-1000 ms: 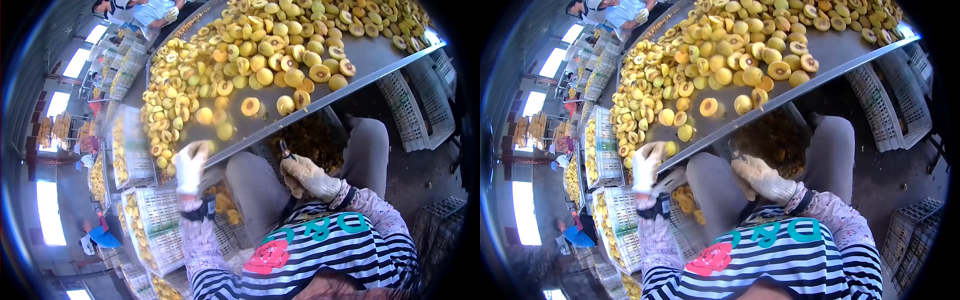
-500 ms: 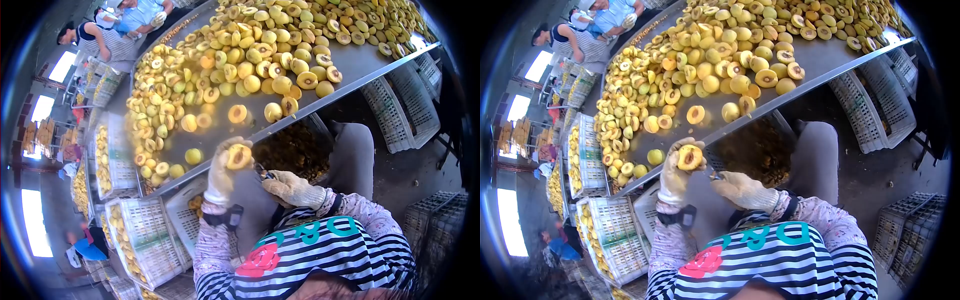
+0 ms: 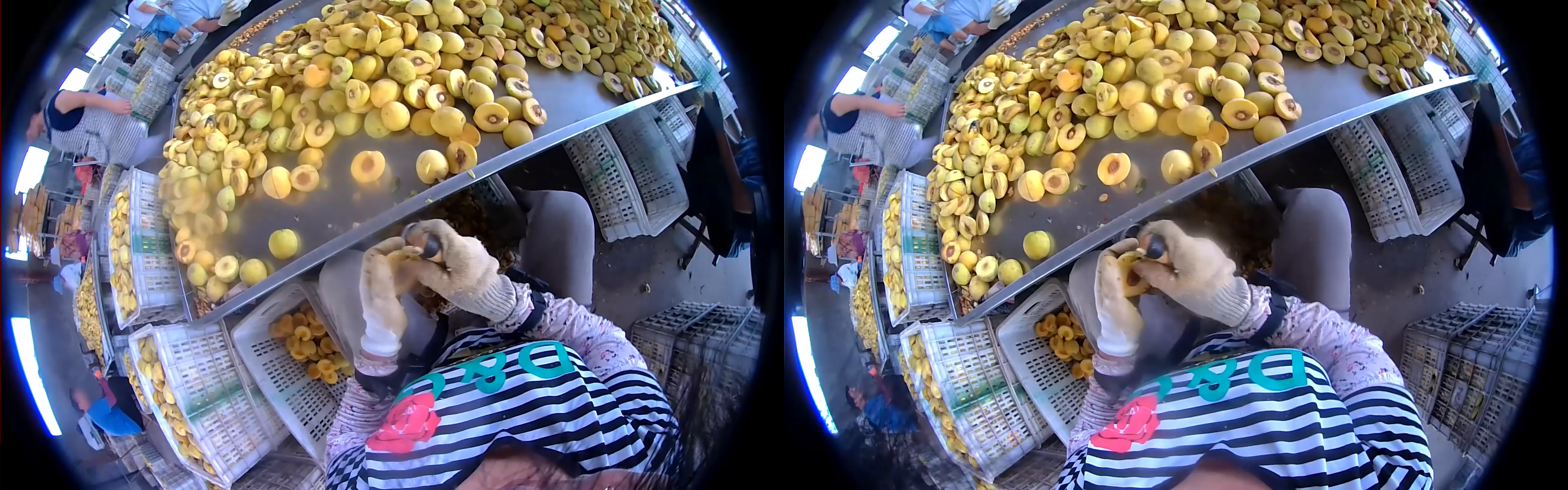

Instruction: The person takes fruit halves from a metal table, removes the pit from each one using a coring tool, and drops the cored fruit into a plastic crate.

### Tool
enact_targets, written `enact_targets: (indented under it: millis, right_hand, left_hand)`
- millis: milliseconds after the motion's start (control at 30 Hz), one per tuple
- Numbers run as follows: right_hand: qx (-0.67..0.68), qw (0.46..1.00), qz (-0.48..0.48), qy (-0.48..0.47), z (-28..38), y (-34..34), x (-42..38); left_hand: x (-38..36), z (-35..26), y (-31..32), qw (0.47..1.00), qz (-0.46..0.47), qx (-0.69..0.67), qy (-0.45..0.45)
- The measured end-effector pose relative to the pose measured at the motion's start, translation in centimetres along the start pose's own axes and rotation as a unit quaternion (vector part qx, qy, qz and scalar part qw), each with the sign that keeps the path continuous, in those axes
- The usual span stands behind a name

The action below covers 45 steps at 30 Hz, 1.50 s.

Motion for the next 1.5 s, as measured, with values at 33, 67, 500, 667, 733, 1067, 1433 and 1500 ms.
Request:
enact_targets:
  millis: [33, 67, 500, 667, 733, 1067, 1433, 1500]
  right_hand:
    - [-0.060, 0.997, 0.011, -0.037, 0.5, 0.7, 0.1]
    - [-0.121, 0.990, 0.024, -0.075, 0.9, 1.5, 0.0]
    - [0.045, 0.967, 0.195, 0.160, -4.1, 4.7, -2.4]
    - [-0.005, 0.976, 0.175, 0.131, -3.1, 3.9, -2.1]
    - [0.001, 0.979, 0.161, 0.128, -3.5, 4.4, -2.1]
    - [0.132, 0.972, 0.190, 0.048, -4.2, 4.5, -1.3]
    - [0.155, 0.981, 0.120, 0.006, -3.5, 3.5, -1.9]
    - [0.153, 0.986, 0.066, -0.012, -3.3, 2.9, -2.5]
  left_hand:
    - [-0.5, 2.0, 0.0, 0.990, -0.032, -0.119, -0.072]
    - [-0.7, 2.3, -0.2, 0.989, -0.043, -0.119, -0.076]
    - [1.4, 2.0, -1.1, 0.985, -0.043, -0.158, -0.049]
    - [1.0, 2.4, -0.5, 0.986, -0.060, -0.145, -0.057]
    - [0.9, 2.5, -0.6, 0.986, -0.077, -0.134, -0.065]
    - [1.9, 1.4, 2.4, 0.917, -0.079, -0.383, -0.075]
    - [1.2, -5.0, 2.9, 0.986, -0.050, -0.080, 0.136]
    - [0.9, -3.4, 2.7, 0.985, -0.053, -0.154, 0.061]
Point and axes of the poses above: each hand's wrist, its own x-axis towards the middle knuckle, its own y-axis out of the palm, z = x × y, the point moved 10 cm from there along x, towards the middle knuckle, and after that the axes turned 7 degrees about y, right-handed, at the moved point
